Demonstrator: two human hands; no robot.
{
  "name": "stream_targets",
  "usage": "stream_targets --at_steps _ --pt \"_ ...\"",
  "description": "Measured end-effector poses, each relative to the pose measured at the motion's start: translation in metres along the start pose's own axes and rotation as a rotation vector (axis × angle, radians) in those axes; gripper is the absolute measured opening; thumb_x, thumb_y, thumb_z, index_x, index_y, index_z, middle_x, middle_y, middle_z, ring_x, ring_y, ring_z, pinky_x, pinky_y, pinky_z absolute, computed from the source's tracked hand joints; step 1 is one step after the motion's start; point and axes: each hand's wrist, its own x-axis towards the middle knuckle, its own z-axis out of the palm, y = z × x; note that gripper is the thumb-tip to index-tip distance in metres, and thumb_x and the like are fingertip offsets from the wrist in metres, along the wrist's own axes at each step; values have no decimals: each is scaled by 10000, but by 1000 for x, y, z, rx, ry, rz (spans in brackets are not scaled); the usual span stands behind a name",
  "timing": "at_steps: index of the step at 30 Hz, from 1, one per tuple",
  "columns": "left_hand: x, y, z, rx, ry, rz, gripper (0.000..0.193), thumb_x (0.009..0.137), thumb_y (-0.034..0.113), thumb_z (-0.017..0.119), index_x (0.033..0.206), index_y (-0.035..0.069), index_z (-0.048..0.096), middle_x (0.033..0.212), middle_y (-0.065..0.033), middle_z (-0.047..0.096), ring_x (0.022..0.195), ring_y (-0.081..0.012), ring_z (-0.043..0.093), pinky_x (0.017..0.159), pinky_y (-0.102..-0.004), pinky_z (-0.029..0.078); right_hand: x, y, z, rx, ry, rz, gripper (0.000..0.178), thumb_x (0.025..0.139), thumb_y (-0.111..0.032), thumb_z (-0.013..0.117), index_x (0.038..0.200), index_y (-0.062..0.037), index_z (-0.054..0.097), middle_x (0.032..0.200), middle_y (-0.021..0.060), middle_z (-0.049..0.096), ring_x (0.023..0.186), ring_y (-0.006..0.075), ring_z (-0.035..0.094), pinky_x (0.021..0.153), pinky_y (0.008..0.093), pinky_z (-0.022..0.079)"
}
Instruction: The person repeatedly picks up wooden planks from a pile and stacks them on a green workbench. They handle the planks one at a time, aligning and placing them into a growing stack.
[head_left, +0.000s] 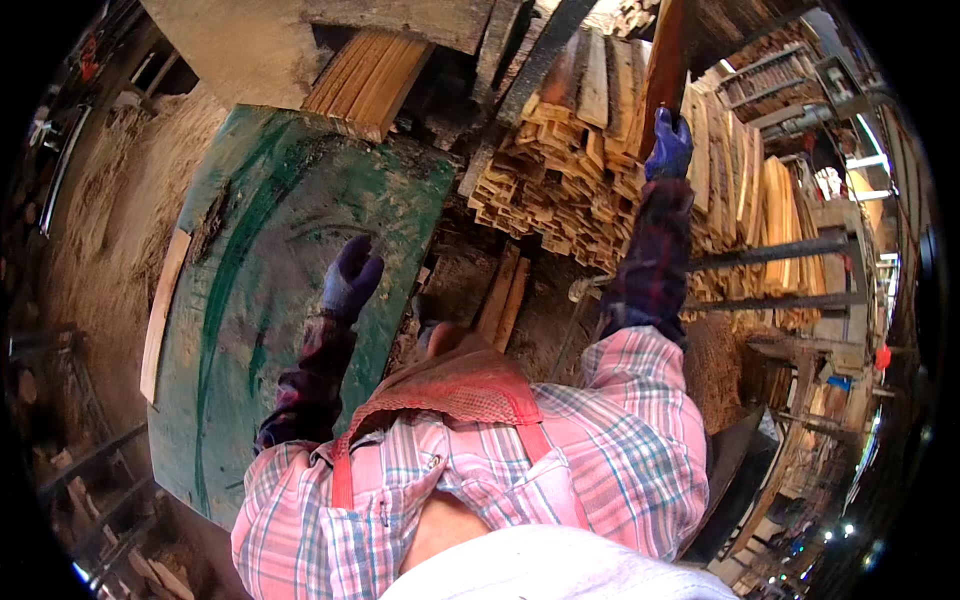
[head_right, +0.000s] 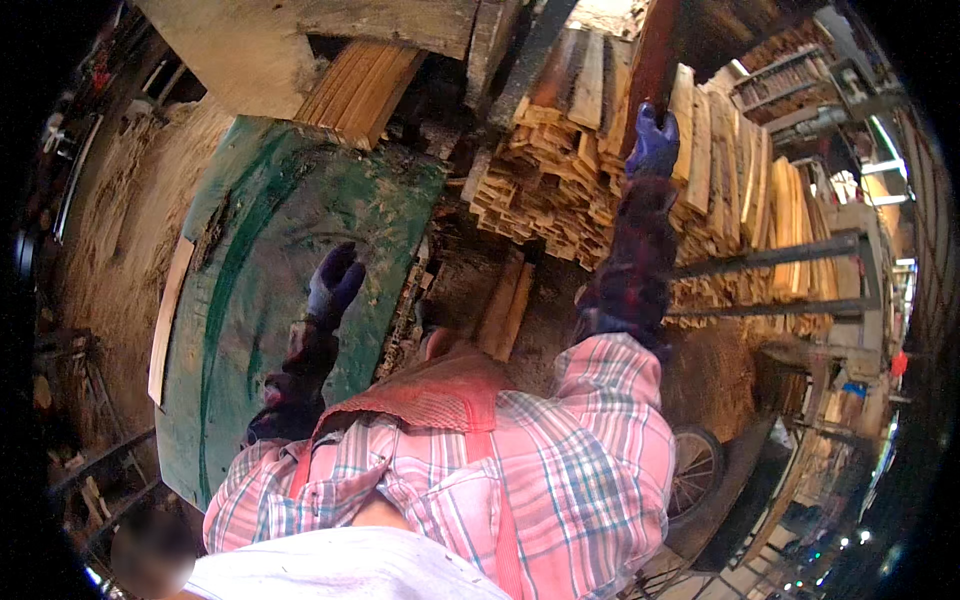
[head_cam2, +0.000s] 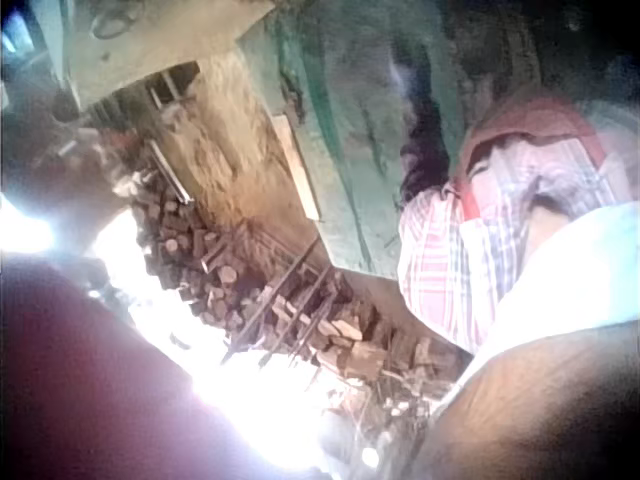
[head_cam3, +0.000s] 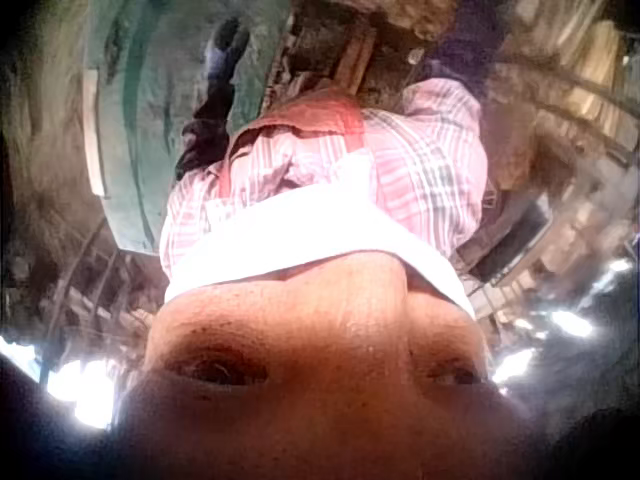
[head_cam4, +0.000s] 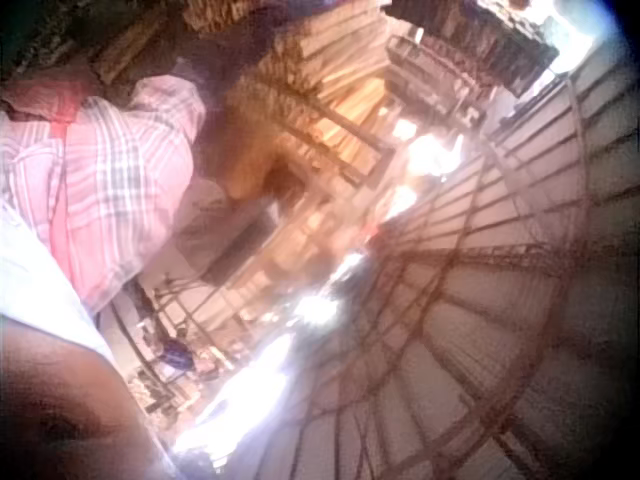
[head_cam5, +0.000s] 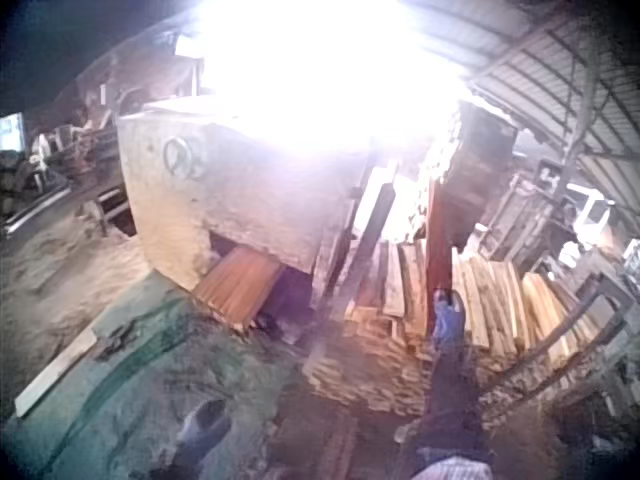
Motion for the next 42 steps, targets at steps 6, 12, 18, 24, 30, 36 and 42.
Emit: stream_targets --at_steps 6,12,18,24,30,36,42 --pt "58 -8 -30 -4 116 -20 468 840 130 664 1262 -4 512 1222 -129 572 1091 -209 556 925 -333 447 47 103 97 -1419 -25 272 368 875 -348 551 1111 -67 583 1111 162 595 1035 305 567 845 412 440" --pt "149 0 -97 20 404 -45 478 853 222 664 1236 -28 527 1195 -110 589 1070 -195 561 928 -316 434 47 161 79 -1202 -262 -499 351 876 -288 569 1100 -18 593 977 146 639 857 289 621 763 428 496" --pt "297 4 -137 -473 456 -155 547 877 458 579 1263 72 540 1244 -66 551 1094 -201 525 874 -338 439 -73 181 229 72 -552 -255 620 910 -354 583 1389 -32 358 1384 165 397 1233 248 432 970 403 409" --pt "341 -23 -175 519 157 266 517 851 393 655 1258 90 556 1189 -51 587 1019 -178 569 829 -331 473 -130 124 388 436 -822 601 844 830 -458 662 1459 -147 192 1377 127 391 1208 272 435 933 420 436" --pt "341 9 -153 -55 -10 -252 478 833 389 680 1190 79 614 1073 -34 639 876 -149 615 752 -304 507 -153 127 418 350 -591 362 907 776 -342 749 1451 -148 175 1356 137 395 1187 298 438 931 450 462" --pt "338 21 -161 206 8 -276 473 803 411 703 1155 100 643 1059 -32 647 948 -149 587 758 -296 494 -162 51 430 528 -470 916 942 750 -281 784 1453 -141 173 1345 127 413 1133 299 482 921 452 473" --pt "330 31 -143 140 -3 -194 459 792 403 720 1081 50 670 1023 -32 660 916 -134 593 824 -299 464 -159 68 435 818 -627 1047 822 768 -303 762 1412 -116 286 1261 117 491 1082 270 525 903 448 482"
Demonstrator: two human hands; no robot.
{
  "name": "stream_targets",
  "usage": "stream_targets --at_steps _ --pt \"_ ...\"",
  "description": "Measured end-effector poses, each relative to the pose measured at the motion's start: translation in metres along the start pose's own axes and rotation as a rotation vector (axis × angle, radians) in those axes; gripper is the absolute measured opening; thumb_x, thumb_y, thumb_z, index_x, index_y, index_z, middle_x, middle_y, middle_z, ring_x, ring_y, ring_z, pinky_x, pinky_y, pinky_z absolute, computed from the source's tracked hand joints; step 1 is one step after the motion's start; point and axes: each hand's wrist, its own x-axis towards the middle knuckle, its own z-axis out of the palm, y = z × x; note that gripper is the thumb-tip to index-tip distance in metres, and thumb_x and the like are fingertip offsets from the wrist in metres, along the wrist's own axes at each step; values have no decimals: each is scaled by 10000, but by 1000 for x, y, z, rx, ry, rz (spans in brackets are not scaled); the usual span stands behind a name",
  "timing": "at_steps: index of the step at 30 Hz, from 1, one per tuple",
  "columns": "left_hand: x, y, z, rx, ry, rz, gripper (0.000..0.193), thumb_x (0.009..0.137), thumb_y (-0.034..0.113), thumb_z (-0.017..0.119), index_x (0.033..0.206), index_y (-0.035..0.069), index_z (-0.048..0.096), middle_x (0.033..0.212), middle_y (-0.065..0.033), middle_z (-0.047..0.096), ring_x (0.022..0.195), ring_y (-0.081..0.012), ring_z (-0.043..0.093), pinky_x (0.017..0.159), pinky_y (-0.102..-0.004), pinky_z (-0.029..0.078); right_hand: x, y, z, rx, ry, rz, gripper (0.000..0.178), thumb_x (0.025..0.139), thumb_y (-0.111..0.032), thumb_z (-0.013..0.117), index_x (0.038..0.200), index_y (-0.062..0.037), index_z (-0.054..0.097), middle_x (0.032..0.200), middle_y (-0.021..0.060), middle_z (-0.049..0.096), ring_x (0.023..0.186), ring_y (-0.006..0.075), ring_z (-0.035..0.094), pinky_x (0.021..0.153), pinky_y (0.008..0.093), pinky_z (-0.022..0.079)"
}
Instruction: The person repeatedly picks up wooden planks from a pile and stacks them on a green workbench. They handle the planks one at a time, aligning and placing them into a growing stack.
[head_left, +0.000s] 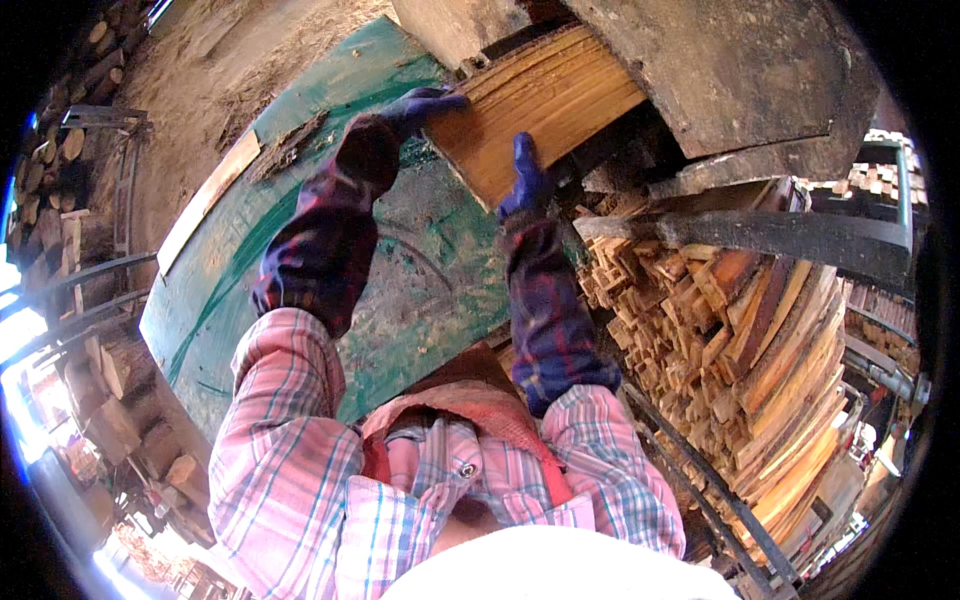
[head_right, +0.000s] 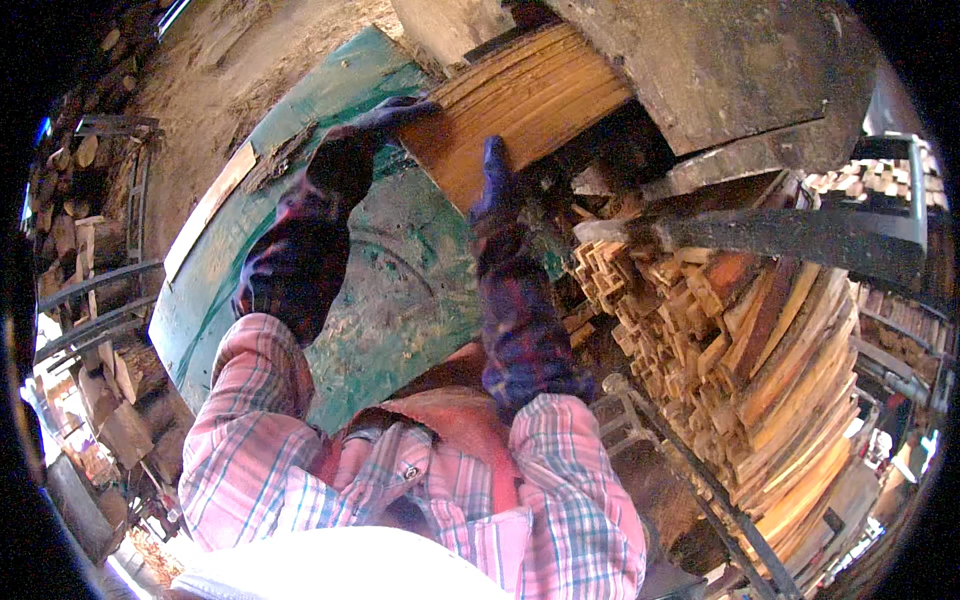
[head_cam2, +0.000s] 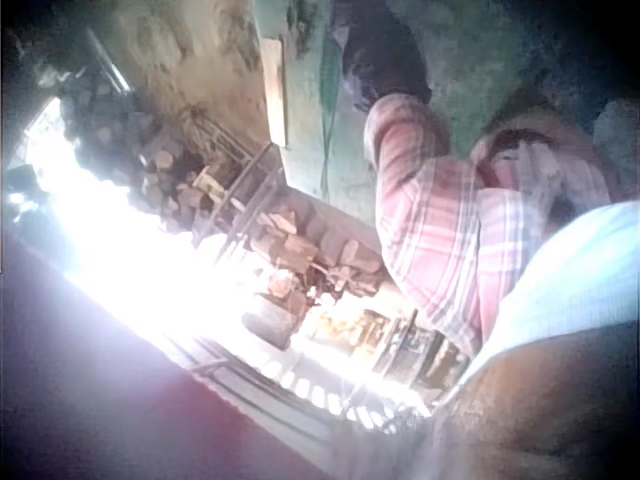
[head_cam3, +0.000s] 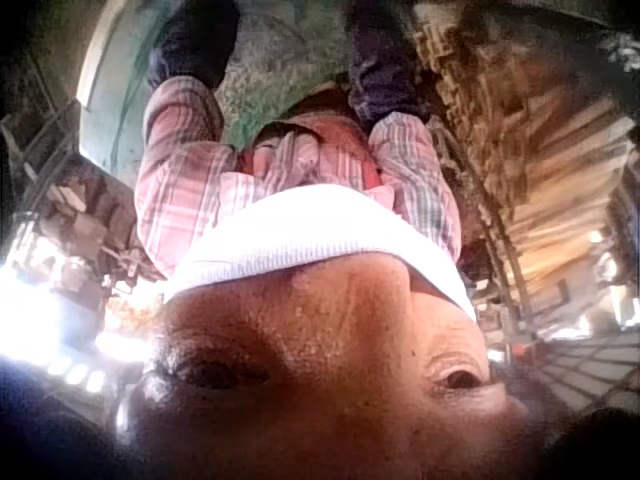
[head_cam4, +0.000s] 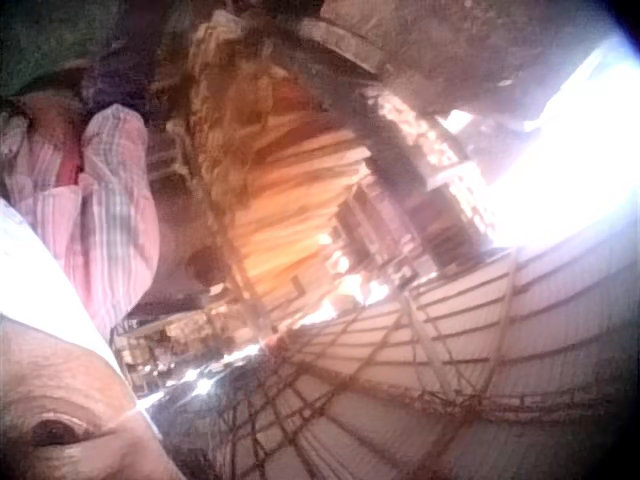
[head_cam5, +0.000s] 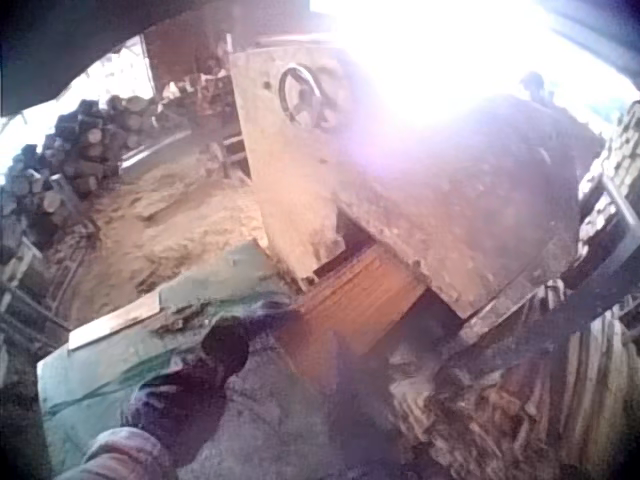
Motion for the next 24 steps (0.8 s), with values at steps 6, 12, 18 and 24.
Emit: stream_targets --at_steps 6,12,18,24 --pt "-12 -34 0 -140 24 9 439 817 347 714 1118 35 646 1037 -24 654 927 -128 598 845 -282 467 -36 6 16 -210 108 -61 761 779 -301 747 1386 -110 330 1227 103 512 1022 268 562 833 439 520" --pt "-23 -20 23 -228 -2 -11 402 842 347 691 1089 32 659 1008 -22 660 884 -128 599 834 -286 472 -29 15 -6 -295 190 -232 759 775 -297 754 1381 -108 339 1211 107 523 1016 262 565 812 432 527" --pt "-75 -51 2 -80 -43 -76 461 850 427 653 1091 35 656 970 8 648 843 -120 575 783 -278 458 -102 33 22 -387 228 -88 731 787 -284 748 1373 -89 357 1199 104 534 1017 248 563 826 417 516" --pt "-266 -127 -46 -110 86 -16 503 860 423 637 1193 48 607 949 47 598 810 -57 493 658 -210 395 -184 201 -25 -357 26 -127 609 826 -277 718 1313 -39 439 1209 98 541 1034 226 546 876 375 471"
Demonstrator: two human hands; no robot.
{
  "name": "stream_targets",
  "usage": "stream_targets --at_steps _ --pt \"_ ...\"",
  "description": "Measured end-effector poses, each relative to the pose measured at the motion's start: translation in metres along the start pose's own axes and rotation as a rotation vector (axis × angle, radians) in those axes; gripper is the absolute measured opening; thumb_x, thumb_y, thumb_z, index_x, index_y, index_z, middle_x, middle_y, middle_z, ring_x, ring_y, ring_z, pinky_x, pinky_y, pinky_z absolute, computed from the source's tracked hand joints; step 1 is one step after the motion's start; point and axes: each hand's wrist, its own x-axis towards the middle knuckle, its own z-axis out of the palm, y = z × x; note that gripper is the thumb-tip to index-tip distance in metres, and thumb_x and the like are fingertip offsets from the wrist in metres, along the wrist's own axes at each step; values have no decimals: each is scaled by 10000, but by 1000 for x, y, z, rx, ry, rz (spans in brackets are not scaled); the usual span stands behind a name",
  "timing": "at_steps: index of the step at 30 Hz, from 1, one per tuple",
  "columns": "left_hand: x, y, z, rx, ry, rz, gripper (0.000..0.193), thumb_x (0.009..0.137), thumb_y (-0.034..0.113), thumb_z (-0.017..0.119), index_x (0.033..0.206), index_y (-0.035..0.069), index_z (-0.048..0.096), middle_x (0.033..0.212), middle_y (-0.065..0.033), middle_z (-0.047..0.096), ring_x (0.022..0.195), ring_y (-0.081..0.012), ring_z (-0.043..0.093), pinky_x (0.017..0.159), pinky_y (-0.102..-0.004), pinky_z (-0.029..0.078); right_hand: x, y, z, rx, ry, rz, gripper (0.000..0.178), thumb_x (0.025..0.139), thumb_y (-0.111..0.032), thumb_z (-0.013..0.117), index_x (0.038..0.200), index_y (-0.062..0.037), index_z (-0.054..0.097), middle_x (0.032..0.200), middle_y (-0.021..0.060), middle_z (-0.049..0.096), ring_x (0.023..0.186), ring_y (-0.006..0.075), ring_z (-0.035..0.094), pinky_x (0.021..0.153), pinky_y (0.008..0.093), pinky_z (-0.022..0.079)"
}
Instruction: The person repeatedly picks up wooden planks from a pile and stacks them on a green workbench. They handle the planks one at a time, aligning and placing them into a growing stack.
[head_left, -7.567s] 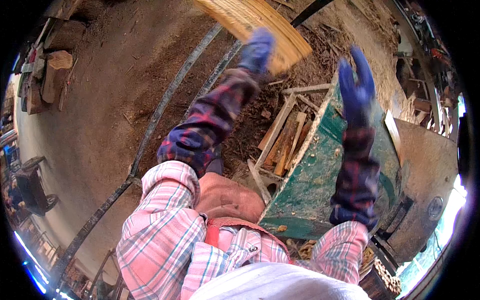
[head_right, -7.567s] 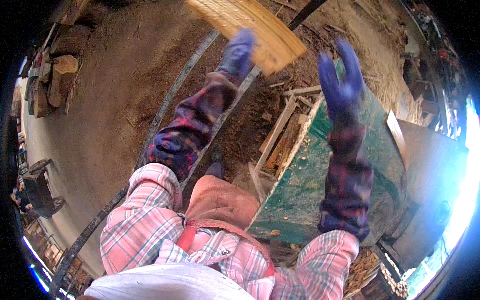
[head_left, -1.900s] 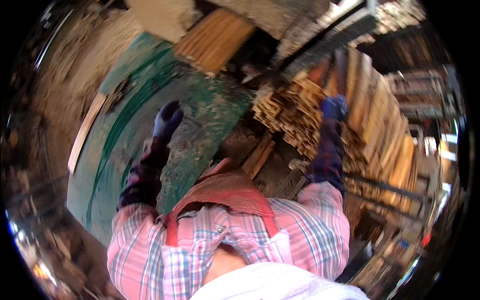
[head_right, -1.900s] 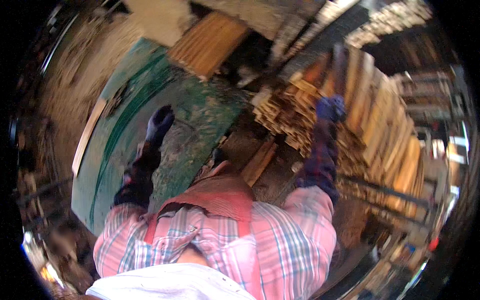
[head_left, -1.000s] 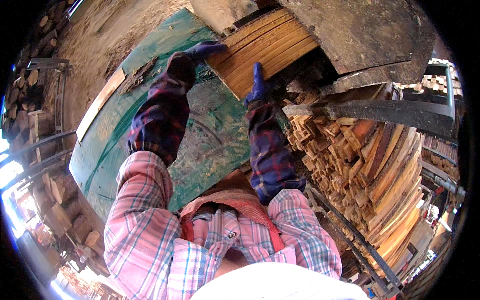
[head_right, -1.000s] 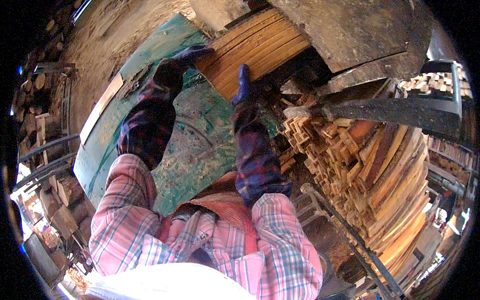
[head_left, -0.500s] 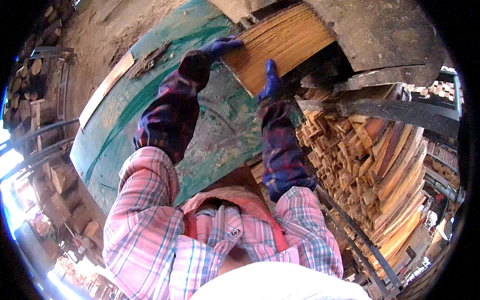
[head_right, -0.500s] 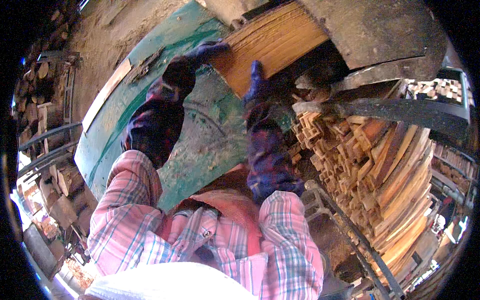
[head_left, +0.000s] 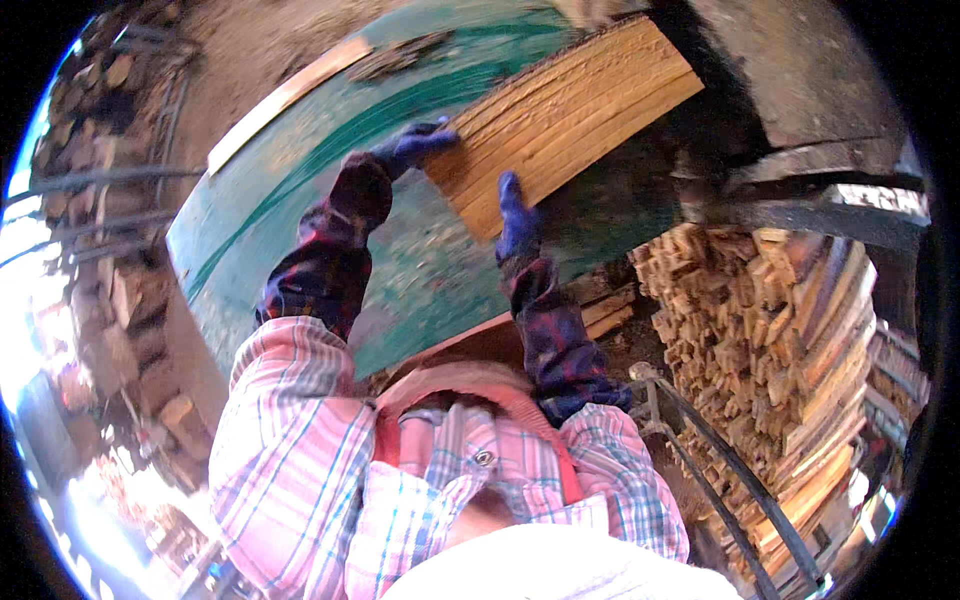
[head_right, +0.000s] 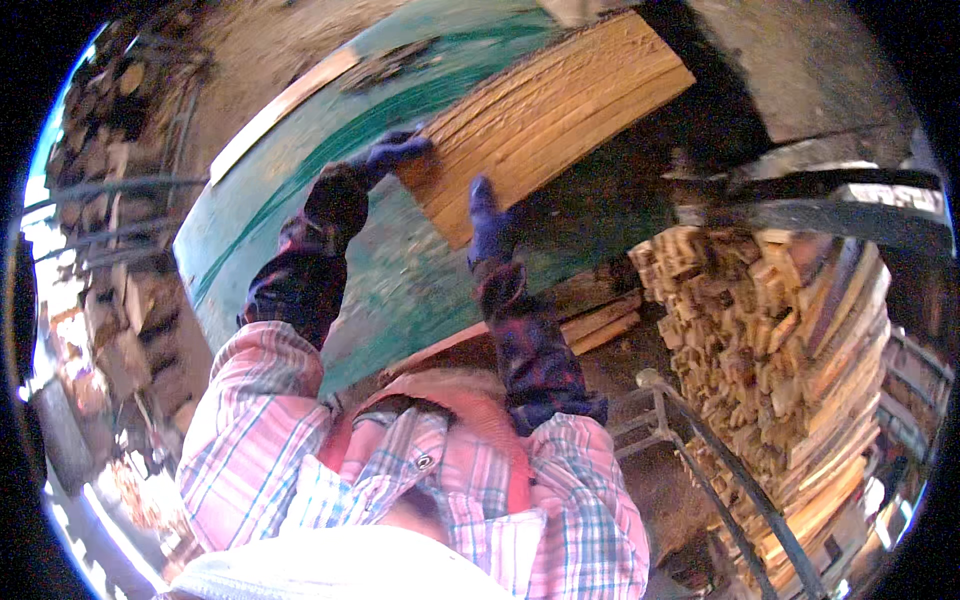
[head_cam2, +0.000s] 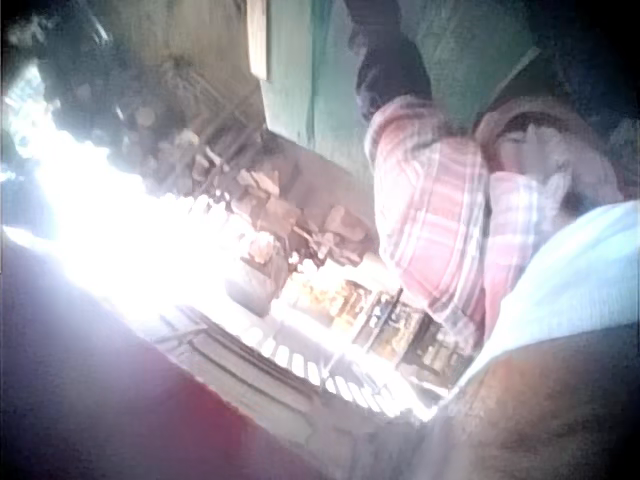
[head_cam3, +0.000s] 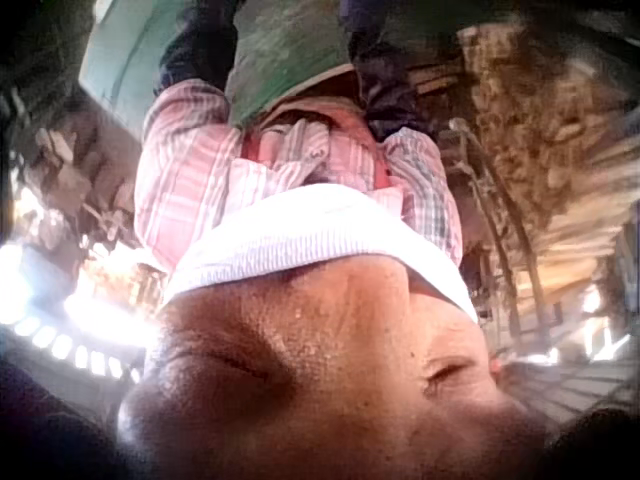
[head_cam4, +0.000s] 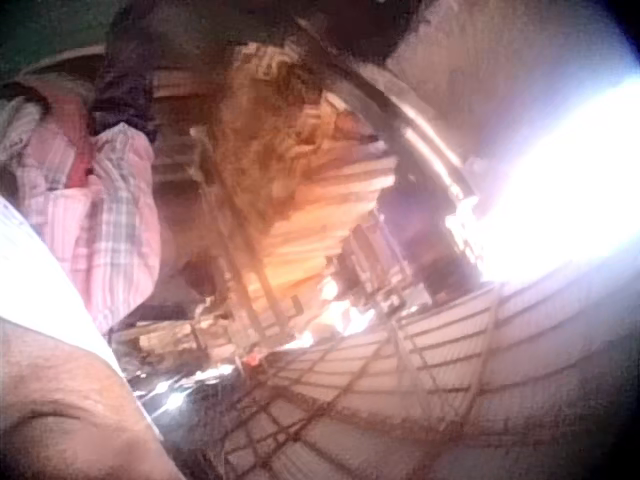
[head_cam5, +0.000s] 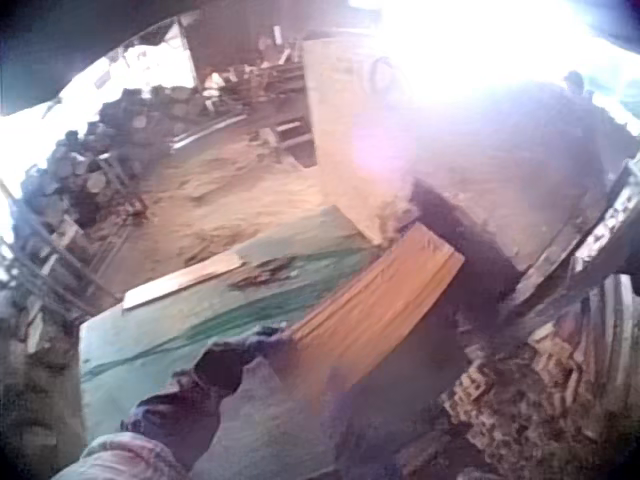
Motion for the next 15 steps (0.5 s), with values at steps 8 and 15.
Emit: stream_targets --at_steps 8,15 --pt "-389 -77 -60 -2 414 -225 491 914 333 588 1276 14 497 1120 1 572 1049 -110 485 940 -266 374 -265 115 69 -19 -484 161 826 766 -103 748 1391 -25 212 1238 112 475 1079 230 501 903 380 461" --pt "-566 -145 -59 -381 794 -316 474 873 277 643 1246 17 511 1051 -56 623 858 -190 619 710 -327 516 -361 201 110 -285 -846 289 773 700 -162 794 1287 -20 312 1159 142 494 1011 265 537 858 413 473"
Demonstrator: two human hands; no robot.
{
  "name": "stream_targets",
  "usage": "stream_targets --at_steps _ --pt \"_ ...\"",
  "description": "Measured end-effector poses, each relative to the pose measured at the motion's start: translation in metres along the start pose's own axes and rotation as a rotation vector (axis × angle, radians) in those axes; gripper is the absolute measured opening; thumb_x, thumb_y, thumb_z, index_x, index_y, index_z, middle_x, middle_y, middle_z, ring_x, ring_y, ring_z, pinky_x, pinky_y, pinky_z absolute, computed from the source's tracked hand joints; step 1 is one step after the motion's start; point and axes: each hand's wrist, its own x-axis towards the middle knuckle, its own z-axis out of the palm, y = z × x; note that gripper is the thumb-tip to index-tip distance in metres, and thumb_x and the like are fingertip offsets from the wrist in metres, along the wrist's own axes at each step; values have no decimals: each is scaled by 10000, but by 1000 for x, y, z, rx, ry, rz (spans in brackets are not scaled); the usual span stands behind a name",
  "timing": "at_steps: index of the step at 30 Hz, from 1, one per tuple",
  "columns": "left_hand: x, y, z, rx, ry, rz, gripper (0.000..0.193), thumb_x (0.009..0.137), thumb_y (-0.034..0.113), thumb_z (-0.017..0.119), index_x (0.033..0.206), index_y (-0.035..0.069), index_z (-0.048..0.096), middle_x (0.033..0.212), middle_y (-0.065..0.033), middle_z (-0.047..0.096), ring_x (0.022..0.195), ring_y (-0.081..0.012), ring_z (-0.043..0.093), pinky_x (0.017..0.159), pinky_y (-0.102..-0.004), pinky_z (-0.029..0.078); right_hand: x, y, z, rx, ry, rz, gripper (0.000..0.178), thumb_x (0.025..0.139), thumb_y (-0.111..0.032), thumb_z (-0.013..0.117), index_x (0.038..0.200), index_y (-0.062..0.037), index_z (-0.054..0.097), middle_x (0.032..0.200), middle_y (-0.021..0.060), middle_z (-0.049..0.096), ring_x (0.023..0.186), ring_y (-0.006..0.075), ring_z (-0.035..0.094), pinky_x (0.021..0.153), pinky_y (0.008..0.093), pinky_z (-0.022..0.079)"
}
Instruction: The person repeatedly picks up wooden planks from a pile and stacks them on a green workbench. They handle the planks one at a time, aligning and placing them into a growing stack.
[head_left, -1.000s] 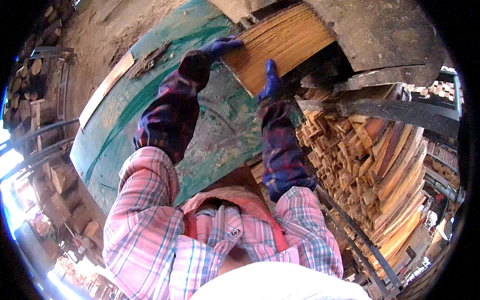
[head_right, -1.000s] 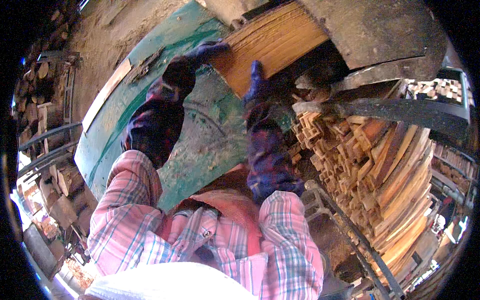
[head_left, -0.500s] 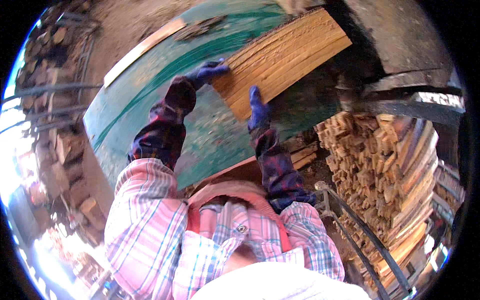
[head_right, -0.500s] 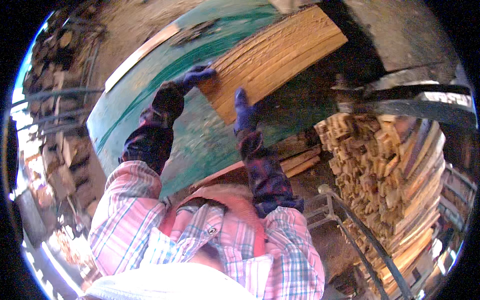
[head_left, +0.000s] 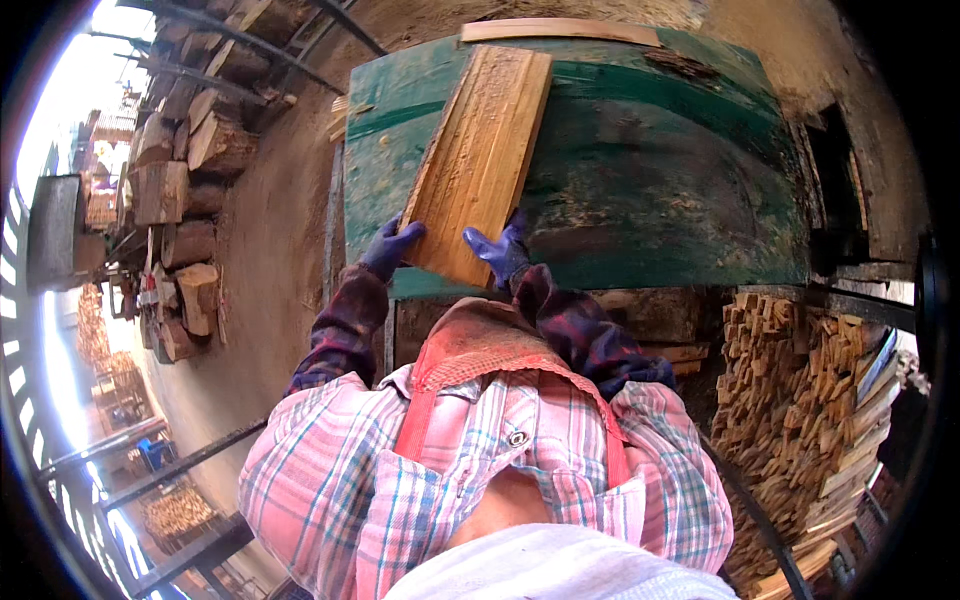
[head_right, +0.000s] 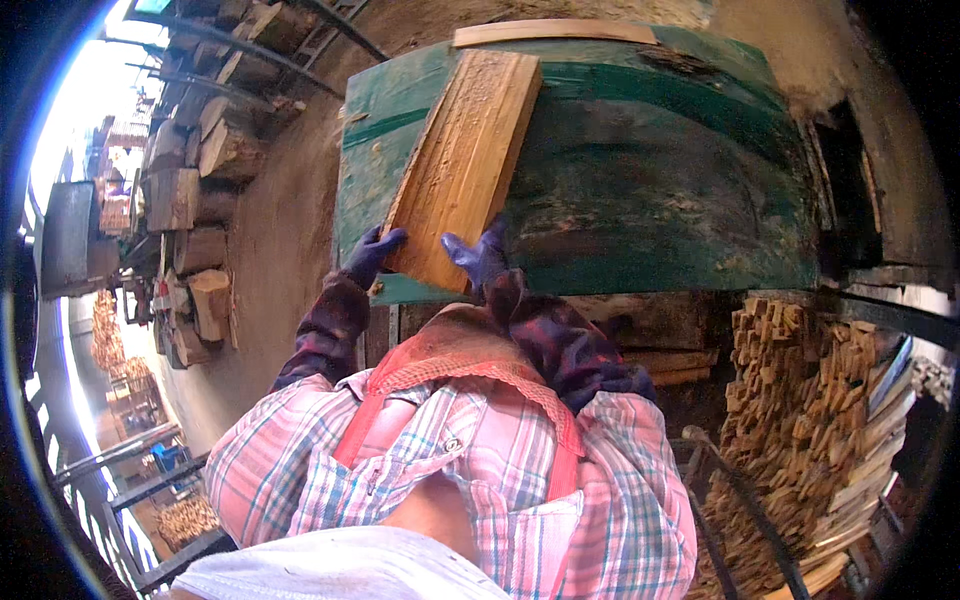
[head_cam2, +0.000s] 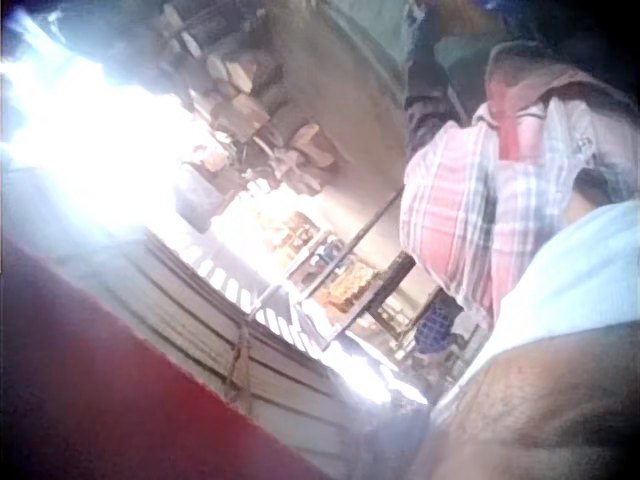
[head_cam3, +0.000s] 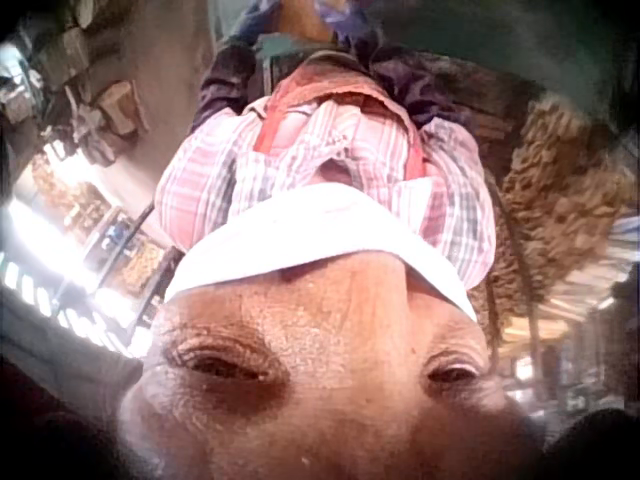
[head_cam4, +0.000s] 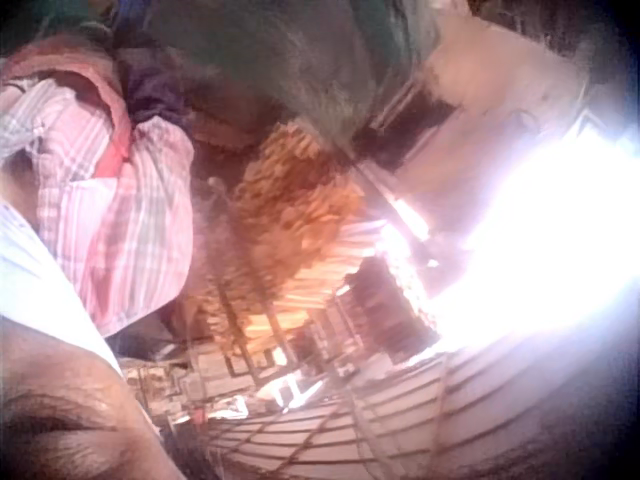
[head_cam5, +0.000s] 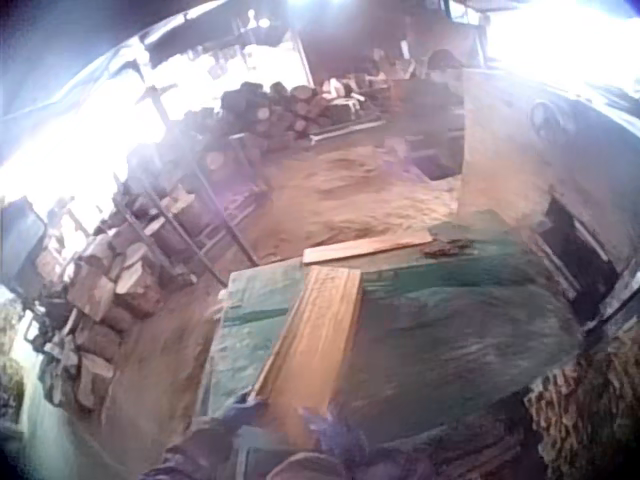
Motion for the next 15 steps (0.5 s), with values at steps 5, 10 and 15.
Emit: stream_targets --at_steps 5,10,15 --pt "1 -40 -38 79 82 11 510 744 154 724 1210 62 539 919 -81 644 773 -218 623 613 -363 528 2 7 4 -917 -37 -99 781 631 -441 789 1171 30 478 1066 232 569 1009 376 572 883 417 466" --pt "-11 -6 -28 146 88 272 667 740 135 675 1346 41 414 1060 -128 596 889 -256 598 728 -382 522 16 -30 -12 -308 -211 -206 610 784 -352 711 1199 35 487 1078 144 585 991 236 567 890 362 449" --pt "-20 5 119 902 -104 898 877 706 306 752 1385 -16 301 1280 -272 448 1207 -432 440 990 -397 401 -18 -94 -50 25 69 -80 469 871 -336 655 1191 -11 544 1170 90 532 1015 109 484 894 299 408"
